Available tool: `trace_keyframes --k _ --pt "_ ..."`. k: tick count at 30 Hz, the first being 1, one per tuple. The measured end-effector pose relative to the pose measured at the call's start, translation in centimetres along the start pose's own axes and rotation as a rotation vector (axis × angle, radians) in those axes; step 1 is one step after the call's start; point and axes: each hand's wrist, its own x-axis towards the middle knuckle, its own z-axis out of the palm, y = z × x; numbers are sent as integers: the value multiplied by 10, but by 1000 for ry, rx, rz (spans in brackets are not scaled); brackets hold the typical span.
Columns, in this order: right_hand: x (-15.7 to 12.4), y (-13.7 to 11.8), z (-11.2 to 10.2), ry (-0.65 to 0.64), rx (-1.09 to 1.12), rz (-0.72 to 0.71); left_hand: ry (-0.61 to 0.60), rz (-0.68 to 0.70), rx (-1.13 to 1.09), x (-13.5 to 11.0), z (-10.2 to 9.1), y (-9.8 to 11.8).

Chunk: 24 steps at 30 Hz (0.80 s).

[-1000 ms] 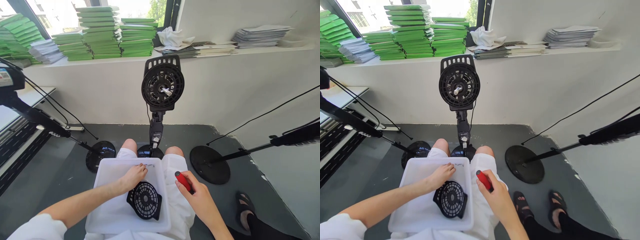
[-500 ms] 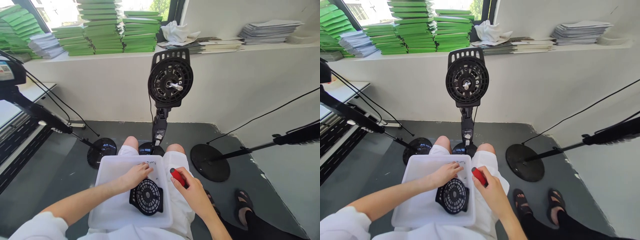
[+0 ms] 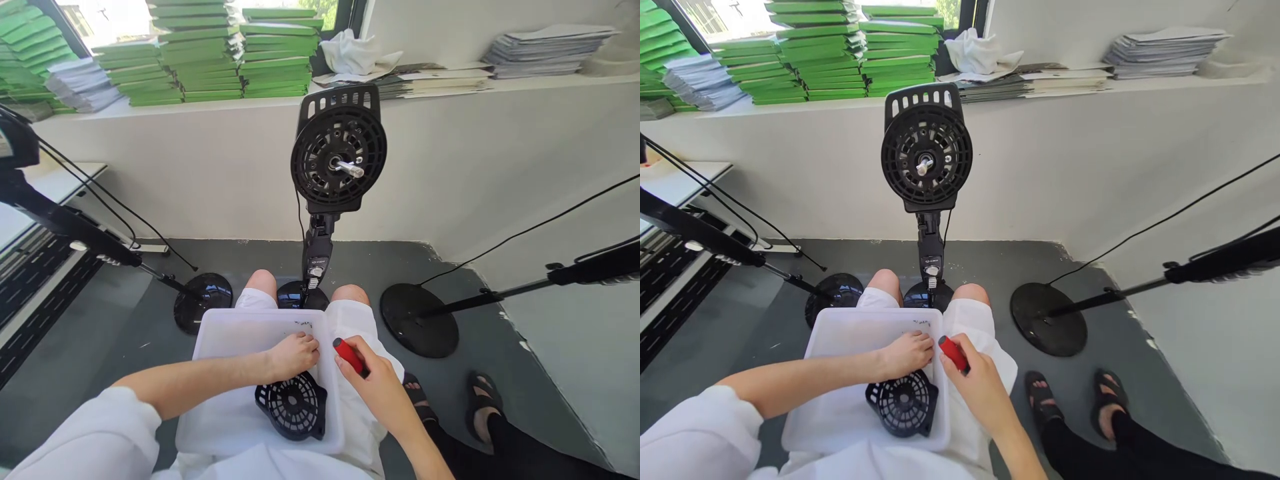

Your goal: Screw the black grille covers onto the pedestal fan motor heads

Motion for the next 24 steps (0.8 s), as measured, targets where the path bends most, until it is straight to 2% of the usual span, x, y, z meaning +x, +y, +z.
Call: trace_keyframes --k 3,5,7,9,11,13,15,17,19,24 --pt "-1 3 -3 36 0 -14 77 120 58 -11 -23 -6" --pt "-2 3 -4 80 12 -40 202 222 56 -22 -46 -10" --pt "-2 2 -3 120 33 -70 383 249 -93 -34 -69 -10" --pt "-3 -4 1 132 79 -109 594 186 -412 -46 -90 -6" --pt "-3 -12 7 128 153 -168 785 63 -817 -56 -105 3" --pt "-2 -22 14 145 233 -233 935 -54 -1218 -61 -115 14" --pt "-1 -33 17 203 291 -287 1034 -134 -1563 -61 -121 22" --pt "2 -44 18 277 328 -340 1075 -188 -1830 -60 -126 29" --pt "4 -56 16 339 359 -401 1064 -226 -2003 -58 -131 35" --pt "9 -82 10 358 392 -519 1008 -179 -2172 -55 -139 45"
